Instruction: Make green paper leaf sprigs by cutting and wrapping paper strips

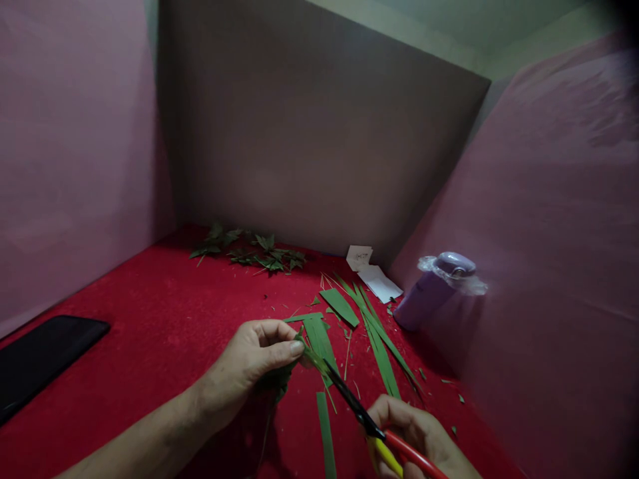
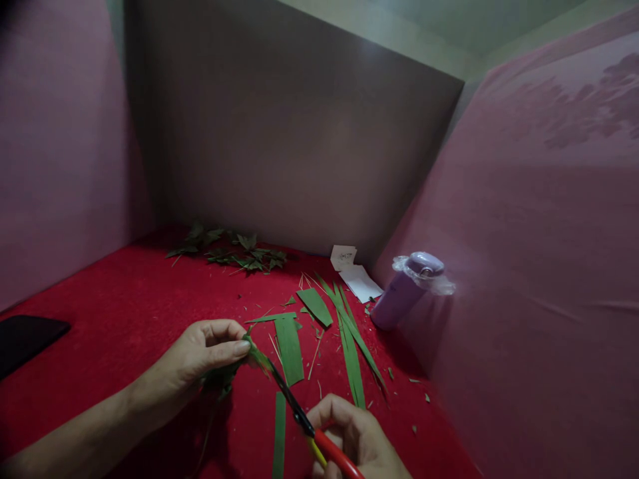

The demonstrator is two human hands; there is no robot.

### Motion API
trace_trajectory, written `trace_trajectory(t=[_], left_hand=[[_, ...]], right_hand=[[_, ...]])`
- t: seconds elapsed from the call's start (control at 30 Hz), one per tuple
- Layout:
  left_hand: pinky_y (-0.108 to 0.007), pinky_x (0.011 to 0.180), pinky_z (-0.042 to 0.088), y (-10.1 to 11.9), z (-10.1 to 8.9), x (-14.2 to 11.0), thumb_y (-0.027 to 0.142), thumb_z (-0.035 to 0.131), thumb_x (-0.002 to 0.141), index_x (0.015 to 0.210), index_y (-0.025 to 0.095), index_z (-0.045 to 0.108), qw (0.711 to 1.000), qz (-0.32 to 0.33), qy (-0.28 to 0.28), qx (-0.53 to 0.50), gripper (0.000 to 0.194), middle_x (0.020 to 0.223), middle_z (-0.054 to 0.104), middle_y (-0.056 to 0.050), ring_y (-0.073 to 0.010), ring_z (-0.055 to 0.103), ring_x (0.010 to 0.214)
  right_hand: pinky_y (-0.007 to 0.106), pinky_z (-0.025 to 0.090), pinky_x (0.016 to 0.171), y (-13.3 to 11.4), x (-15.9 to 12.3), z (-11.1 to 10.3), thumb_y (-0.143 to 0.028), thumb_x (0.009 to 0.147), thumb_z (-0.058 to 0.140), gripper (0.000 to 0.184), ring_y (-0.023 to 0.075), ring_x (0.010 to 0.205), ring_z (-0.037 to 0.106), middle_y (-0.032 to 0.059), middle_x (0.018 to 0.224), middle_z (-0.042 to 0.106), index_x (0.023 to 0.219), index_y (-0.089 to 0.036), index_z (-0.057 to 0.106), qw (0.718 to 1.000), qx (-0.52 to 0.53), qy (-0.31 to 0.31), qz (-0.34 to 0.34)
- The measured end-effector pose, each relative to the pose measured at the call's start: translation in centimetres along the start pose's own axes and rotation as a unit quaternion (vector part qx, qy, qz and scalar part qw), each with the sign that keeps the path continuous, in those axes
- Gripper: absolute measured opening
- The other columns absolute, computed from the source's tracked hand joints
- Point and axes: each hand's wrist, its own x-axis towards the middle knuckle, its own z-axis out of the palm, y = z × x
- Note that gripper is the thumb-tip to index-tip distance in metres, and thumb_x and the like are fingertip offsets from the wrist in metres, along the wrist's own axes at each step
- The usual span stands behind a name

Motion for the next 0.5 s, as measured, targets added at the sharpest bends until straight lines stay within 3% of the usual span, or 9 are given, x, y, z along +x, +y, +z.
trace_trajectory(t=[0.3, 0.5], left_hand=[[-0.018, 0.045, 0.030, -0.1, -0.1, 0.3, 0.032, 0.071, 0.068, 0.065, 0.016, 0.059, 1.000, -0.003, 0.001, 0.009, 0.020, 0.053, 0.055, 0.004, -0.0051, 0.039, 0.045], [-0.019, 0.048, 0.031, -0.3, -0.2, 0.3, 0.032, 0.071, 0.068, 0.066, 0.014, 0.061, 1.000, 0.003, -0.004, 0.017, 0.020, 0.058, 0.061, 0.001, -0.0060, 0.042, 0.049]], right_hand=[[0.014, 0.024, 0.044, 1.3, 0.0, -1.4, -0.047, 0.053, 0.080, 0.051, 0.0022, 0.048, 0.031, -0.0082, 0.057, 0.041, 0.081, -0.017, 0.051, 0.999, -0.008, -0.004, 0.047], [0.015, 0.029, 0.050, -0.1, -0.6, 0.0, -0.049, 0.049, 0.081, 0.053, 0.0038, 0.052, 0.033, -0.0073, 0.058, 0.043, 0.080, -0.017, 0.053, 0.995, -0.022, 0.071, 0.071]])
